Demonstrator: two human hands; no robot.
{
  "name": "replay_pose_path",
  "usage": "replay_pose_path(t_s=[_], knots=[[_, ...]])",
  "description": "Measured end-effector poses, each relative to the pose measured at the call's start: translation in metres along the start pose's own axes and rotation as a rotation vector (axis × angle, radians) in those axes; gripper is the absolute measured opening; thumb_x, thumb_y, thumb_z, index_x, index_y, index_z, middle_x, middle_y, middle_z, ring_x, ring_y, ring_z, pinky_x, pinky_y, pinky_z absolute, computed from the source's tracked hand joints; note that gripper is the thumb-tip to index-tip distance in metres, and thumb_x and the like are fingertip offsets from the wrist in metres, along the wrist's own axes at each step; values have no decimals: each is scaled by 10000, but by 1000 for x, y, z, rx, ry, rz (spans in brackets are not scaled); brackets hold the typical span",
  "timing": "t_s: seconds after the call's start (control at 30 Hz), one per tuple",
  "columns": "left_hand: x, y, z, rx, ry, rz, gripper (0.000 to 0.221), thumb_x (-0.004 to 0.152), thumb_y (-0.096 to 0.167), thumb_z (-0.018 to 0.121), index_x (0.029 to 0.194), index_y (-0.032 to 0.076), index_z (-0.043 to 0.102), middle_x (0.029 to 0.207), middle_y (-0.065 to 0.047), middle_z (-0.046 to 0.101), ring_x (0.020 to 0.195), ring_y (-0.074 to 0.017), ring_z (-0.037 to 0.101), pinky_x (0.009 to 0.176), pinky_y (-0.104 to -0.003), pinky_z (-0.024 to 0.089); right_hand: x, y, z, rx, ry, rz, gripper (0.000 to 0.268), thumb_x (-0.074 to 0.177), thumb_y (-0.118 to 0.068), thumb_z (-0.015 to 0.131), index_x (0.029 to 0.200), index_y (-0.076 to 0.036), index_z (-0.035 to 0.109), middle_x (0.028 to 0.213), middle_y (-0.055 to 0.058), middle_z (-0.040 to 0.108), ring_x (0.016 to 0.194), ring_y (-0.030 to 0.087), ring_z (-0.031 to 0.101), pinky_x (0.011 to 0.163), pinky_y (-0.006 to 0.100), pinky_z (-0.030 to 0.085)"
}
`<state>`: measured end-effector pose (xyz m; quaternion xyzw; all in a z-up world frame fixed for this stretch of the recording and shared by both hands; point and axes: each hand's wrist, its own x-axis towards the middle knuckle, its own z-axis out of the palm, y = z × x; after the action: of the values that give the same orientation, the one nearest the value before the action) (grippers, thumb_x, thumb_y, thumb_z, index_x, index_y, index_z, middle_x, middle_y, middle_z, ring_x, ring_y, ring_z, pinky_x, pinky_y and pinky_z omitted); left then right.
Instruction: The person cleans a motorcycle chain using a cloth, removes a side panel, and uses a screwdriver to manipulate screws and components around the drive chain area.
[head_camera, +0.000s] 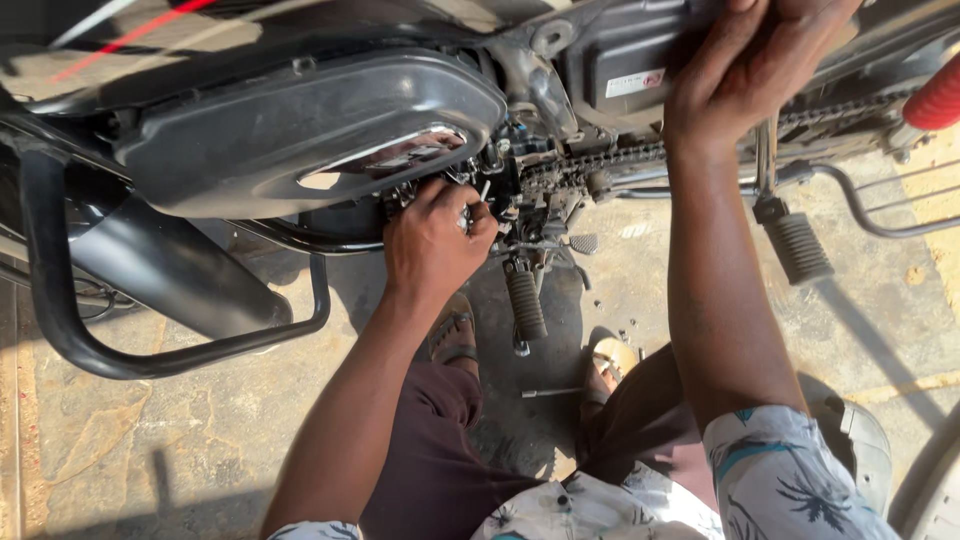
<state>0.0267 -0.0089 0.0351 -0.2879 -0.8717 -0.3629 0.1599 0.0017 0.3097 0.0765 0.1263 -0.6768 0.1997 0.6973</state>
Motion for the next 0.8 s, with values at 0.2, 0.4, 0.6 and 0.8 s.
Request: replay_pose_path(t_s=[0.2, 0.4, 0.6, 0.8], knots=[[-5, 2, -5, -9, 28, 8, 109, 799, 194, 786, 846, 111, 732, 869, -70, 709, 677, -314, 699, 600, -451, 563, 38, -53, -23, -78, -239, 5, 66, 1052, 8, 717, 1052, -27, 662, 1029, 112, 593, 996, 292, 509, 859, 453, 403], [-8, 3, -9, -16, 31, 23, 109, 810, 178, 787, 836, 87, 733, 859, -67, 711, 659, -303, 699, 589, -444, 558, 46, -54, -30, -81, -326, -16, 61, 1094, -22, 765, 1131, -23, 716, 1141, 125, 632, 1100, 298, 543, 925, 451, 443], [-6, 1, -5, -29, 7, 44, 121, 810, 167, 795, 841, 68, 735, 826, -51, 709, 603, -230, 700, 538, -385, 566, 46, -52, -38, -49, -356, 32, 96, 1096, -67, 800, 1109, -15, 720, 1125, 111, 647, 1088, 295, 580, 915, 455, 471], [-5, -2, -3, -22, 20, 65, 107, 819, 154, 788, 839, 66, 731, 827, -45, 708, 609, -220, 700, 550, -378, 573, 42, -46, -36, -71, -361, -14, 77, 1108, -75, 764, 1092, -13, 720, 1076, 112, 611, 1046, 279, 546, 882, 436, 444]])
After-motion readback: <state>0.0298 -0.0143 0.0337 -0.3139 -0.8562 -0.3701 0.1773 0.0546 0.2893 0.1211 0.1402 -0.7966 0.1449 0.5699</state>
